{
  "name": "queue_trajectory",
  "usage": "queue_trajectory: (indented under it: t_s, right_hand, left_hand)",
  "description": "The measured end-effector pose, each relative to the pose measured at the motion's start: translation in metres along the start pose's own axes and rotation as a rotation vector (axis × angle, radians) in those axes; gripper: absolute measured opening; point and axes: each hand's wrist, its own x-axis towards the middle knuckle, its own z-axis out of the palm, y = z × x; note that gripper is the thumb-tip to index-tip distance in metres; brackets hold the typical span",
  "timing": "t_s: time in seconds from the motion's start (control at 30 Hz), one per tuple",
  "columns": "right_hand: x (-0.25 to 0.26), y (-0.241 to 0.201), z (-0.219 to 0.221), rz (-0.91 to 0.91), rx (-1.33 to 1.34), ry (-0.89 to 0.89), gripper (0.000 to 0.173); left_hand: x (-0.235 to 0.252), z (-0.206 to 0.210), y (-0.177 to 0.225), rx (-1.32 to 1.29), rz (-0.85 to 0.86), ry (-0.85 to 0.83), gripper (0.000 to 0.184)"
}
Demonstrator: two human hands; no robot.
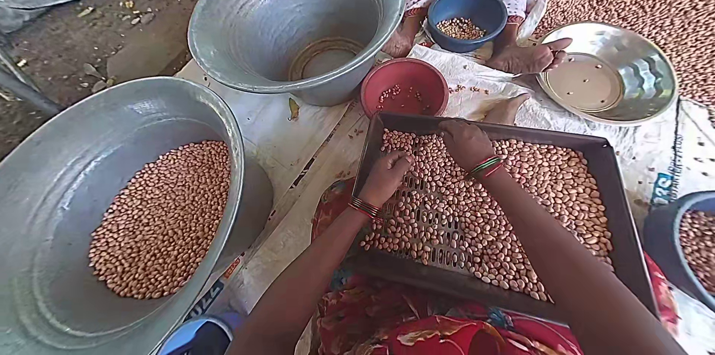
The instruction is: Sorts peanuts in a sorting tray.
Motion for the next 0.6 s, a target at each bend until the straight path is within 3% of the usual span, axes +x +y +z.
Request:
queue_trajectory:
  t_s: [0.07, 0.2, 0.27, 0.37, 0.5, 0.6]
  right_hand:
    - [-0.003, -0.015, 0.016, 0.037, -0.045, -0.149, 0.035]
    - [-0.040, -0.051, 0.036, -0.298, 0.005, -0.474, 0.036]
    - [-0.045, -0.051, 0.027, -0.392, 0.092, -0.434, 0.033]
    - [-0.019, -0.031, 0.016, -0.290, 0.088, -0.167, 0.030]
    - [0.020, -0.030, 0.019, -0.022, 0.005, -0.211, 0.038]
    - [0.005, -0.055, 0.048, -0.168, -0.071, -0.342, 0.037]
  left_hand:
    - [0.003, -0.002, -0.005, -0.137, 0.044, 0.098, 0.023]
    - [0.004, -0.009, -0.012, -0.385, 0.115, 0.224, 0.022]
    - [0.003, -0.010, -0.014, -0.421, 0.133, 0.225, 0.023]
    - [0.005, -0.012, -0.013, -0.406, 0.115, 0.208, 0.023]
    - [0.005, -0.010, -0.014, -0.378, 0.119, 0.201, 0.022]
    - [0.003, -0.011, -0.014, -0.406, 0.125, 0.192, 0.023]
